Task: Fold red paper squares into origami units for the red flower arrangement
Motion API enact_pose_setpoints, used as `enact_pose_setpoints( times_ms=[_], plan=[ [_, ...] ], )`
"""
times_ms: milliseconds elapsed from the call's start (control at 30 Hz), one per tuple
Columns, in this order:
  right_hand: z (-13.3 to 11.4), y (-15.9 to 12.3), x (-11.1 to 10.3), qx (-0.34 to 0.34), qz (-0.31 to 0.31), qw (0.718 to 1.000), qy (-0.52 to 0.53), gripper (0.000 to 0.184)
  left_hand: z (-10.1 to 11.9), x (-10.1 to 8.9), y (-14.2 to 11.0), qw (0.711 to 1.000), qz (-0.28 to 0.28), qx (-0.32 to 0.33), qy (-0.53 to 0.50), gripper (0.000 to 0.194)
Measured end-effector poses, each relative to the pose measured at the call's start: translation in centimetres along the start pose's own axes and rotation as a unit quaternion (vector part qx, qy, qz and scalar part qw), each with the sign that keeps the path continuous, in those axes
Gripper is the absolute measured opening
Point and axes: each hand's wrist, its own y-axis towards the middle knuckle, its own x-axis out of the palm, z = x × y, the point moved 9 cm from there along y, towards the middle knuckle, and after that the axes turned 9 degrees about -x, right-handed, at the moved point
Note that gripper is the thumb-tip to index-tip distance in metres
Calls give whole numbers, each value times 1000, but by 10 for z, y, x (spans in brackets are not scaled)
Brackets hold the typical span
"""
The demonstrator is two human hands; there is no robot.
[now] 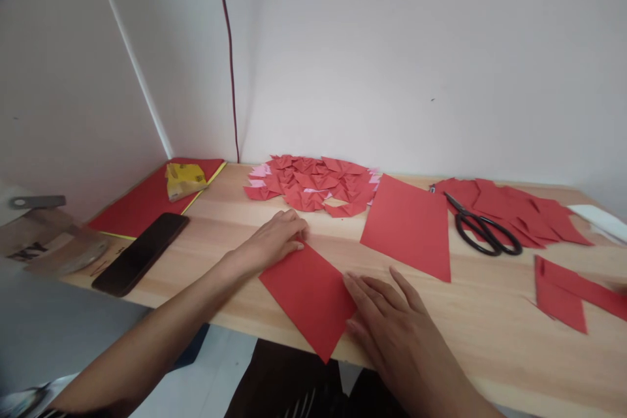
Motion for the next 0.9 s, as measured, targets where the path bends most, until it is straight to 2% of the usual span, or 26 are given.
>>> enact_pose_setpoints(
  times_ms=[133,267,367,433,500,600,733,833,900],
  plan=[
    [4,-4,4,14,-7,1000,16,35,-2,2,2,999,-25,26,-7,8],
    [21,1,10,56,-24,996,58,36,-3,2,4,998,-29,30,-46,7],
    [40,24,9,87,-20,990,112,34,10,-4,6,993,-28,43,-109,8],
    [60,44,10,142,-25,975,166,33,27,-15,9,985,-6,72,-158,8],
    [73,63,13,167,-37,960,223,33,41,-26,15,975,6,85,-204,7],
    [90,79,11,189,-19,954,231,34,47,-39,30,965,47,71,-247,6],
    [101,79,14,201,6,956,215,31,40,-25,45,948,30,53,-312,5],
    [101,77,21,201,-1,957,210,28,30,-11,48,942,25,36,-332,11],
    [101,76,24,196,-5,959,206,26,24,-8,47,939,30,31,-340,13]
  ],
)
